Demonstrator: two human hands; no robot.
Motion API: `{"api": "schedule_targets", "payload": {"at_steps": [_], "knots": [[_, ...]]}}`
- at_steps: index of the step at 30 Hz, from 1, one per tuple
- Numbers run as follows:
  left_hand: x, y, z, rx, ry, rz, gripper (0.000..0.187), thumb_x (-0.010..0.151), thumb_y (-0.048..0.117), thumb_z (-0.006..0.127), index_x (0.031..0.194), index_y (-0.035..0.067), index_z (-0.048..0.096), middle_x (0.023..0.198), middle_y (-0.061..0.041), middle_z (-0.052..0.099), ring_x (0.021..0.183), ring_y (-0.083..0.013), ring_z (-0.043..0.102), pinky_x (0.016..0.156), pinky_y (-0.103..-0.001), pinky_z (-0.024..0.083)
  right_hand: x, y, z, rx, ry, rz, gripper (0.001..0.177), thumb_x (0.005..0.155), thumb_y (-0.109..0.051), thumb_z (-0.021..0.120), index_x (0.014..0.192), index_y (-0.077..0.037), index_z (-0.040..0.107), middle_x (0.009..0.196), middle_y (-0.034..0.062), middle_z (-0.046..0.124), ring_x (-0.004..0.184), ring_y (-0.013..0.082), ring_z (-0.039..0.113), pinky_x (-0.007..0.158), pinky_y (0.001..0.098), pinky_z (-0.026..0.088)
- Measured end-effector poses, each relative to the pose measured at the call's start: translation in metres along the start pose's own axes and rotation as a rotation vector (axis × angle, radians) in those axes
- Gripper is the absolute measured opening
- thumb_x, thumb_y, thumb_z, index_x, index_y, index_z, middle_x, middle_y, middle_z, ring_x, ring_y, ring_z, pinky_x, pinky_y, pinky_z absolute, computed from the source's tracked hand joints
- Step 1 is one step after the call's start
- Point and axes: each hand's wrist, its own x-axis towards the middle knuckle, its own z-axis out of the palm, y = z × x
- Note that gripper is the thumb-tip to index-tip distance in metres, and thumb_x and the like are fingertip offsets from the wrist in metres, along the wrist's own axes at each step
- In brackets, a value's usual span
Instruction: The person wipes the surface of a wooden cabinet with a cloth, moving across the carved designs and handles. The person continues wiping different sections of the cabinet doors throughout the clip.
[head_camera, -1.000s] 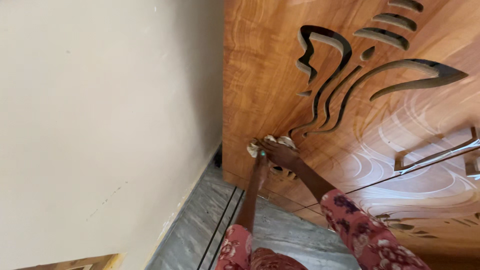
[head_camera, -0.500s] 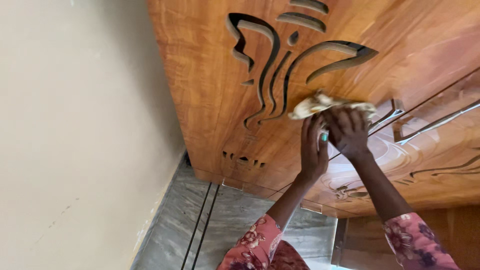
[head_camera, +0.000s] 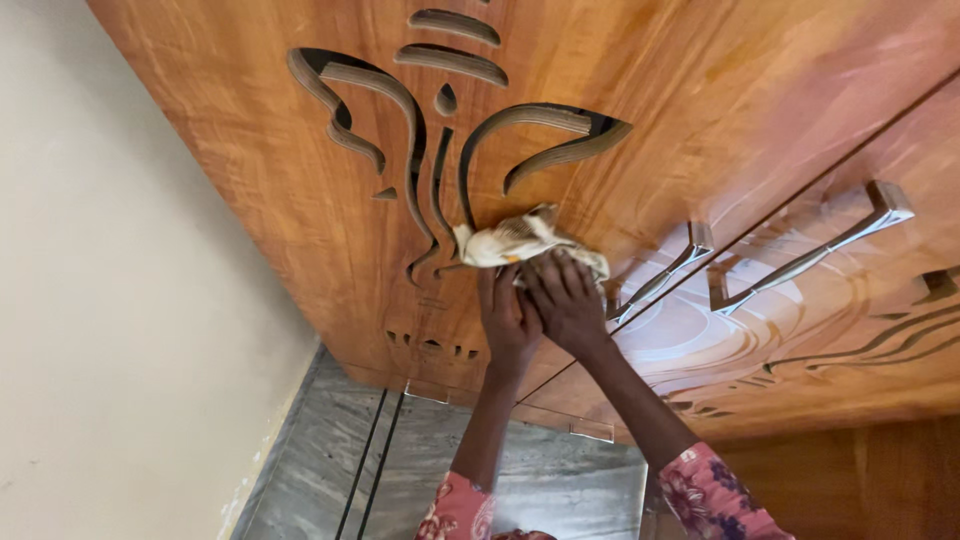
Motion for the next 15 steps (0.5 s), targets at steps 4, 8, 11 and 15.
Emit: {"api": "schedule_targets", "payload": {"at_steps": [4,8,11,15], "knots": [[-0.083,-0.053,0.004,0.117,-0.036,-0.225,0.05,0.097,0.01,0.056,0.144,-0.007,0.051,0.153,-0.028,0.042,0.142,-0.0471,0.044,0.117,-0.051,0.041,-0.05,-0.016,0.048,0.065,-0.117,-0.185,0.054,0.101,-0.031,0.061,0.15,-0.012,0.053,0.156,0.0077,0.048,0.145,0.0252,0.044,0.118,0.0408,0.035],[-0.153,-0.088,-0.002,0.214,-0.176,-0.372,0.066,0.094,0.011,0.058,0.154,-0.006,0.035,0.157,-0.031,0.034,0.144,-0.0483,0.039,0.117,-0.051,0.038,-0.088,-0.028,0.075,0.285,-0.329,-0.319,0.06,0.094,-0.02,0.061,0.151,-0.006,0.05,0.157,0.0044,0.047,0.148,0.0212,0.042,0.12,0.036,0.035],[-0.177,-0.087,-0.001,0.297,-0.266,-0.372,0.075,0.09,0.01,0.061,0.156,-0.005,0.029,0.16,-0.033,0.029,0.146,-0.0496,0.033,0.118,-0.052,0.033,-0.099,-0.027,0.067,0.357,-0.466,-0.299,0.066,0.088,-0.017,0.062,0.152,-0.006,0.048,0.158,0.0069,0.043,0.146,0.0206,0.039,0.118,0.0351,0.035],[-0.142,-0.06,0.014,0.177,-0.18,-0.346,0.078,0.088,0.009,0.062,0.155,-0.005,0.026,0.161,-0.032,0.026,0.148,-0.0486,0.028,0.119,-0.051,0.032,-0.066,-0.013,0.026,0.178,-0.374,-0.397,0.062,0.09,-0.019,0.061,0.149,-0.004,0.05,0.16,0.0063,0.042,0.15,0.0207,0.036,0.123,0.0377,0.028]]}}
